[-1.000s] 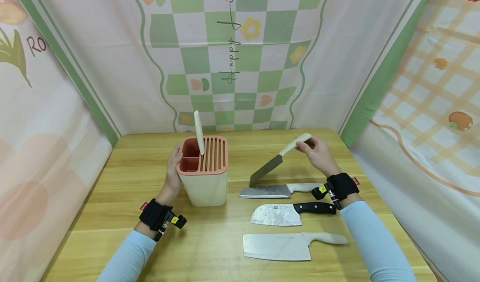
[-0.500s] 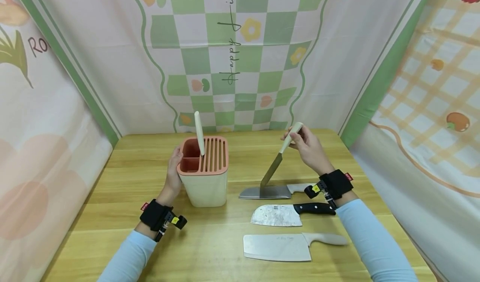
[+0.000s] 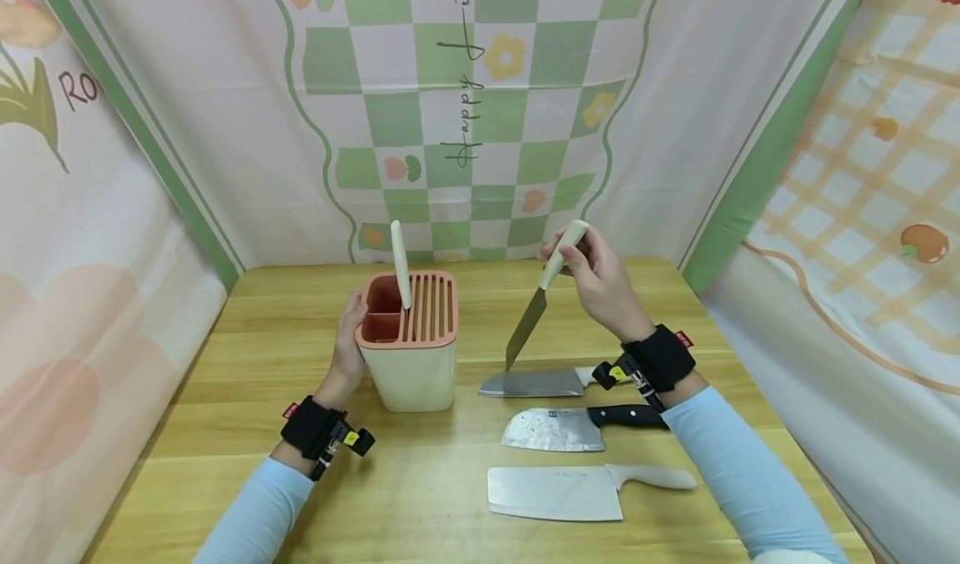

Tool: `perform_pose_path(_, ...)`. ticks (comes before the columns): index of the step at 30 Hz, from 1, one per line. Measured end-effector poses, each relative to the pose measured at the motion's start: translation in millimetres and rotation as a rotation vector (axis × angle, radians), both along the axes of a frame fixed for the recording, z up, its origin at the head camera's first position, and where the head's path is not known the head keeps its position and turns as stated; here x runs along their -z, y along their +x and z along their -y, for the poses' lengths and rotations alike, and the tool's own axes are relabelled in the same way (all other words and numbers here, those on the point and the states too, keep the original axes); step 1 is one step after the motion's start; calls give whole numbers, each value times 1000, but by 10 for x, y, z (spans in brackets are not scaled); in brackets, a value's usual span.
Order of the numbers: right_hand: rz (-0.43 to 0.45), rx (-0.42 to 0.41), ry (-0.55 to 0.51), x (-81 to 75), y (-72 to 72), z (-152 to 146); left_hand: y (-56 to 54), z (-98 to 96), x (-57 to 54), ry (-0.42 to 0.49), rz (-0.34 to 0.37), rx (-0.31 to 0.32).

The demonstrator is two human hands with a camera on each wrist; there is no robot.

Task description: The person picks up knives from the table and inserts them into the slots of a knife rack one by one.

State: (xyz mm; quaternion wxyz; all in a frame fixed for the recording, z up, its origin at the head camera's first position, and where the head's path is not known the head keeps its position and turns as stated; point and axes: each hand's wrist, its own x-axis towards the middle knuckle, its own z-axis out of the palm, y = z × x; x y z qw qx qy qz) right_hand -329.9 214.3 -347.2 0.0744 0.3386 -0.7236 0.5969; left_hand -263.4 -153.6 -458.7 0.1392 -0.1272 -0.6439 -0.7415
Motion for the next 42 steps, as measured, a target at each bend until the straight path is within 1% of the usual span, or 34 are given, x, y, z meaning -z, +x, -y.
perform_pose_path(4,-61,-37,-50,-146,37,131,-6,-2,13,-3,6,1)
perform_pose_path(9,-155,-48,-122,-335,121,296,-10,-8,21,-9,14,3)
perform_pose_path(12,-220,-37,-130,-450,180,384,-11,-12,14,-5,14,0)
perform_pose_path(15,-289,-32,-118,-564,235,456,-10,-14,7,-4,14,-2)
perform_pose_path(19,-361,-52,-115,-712,304,534,-2,-10,5,-4,19,-12)
perform_pose_path(23,-418,-75,-156,-845,364,611,1,-3,3,-2,22,-18)
perform_pose_path(27,-461,-93,-227,-938,403,701,-11,5,5,1,15,-10)
perform_pose_path(31,-508,-77,-288,-1011,425,826,-18,8,11,-2,13,-12)
perform_pose_path(35,-532,-81,-324,-1066,437,943,-16,2,14,-5,10,-14)
perform_pose_path(38,-546,-92,-309,-1093,446,1019,-16,-9,13,-4,1,-11)
perform_pose_path(42,-573,-112,-256,-1084,460,1123,3,-20,11,1,-1,-19)
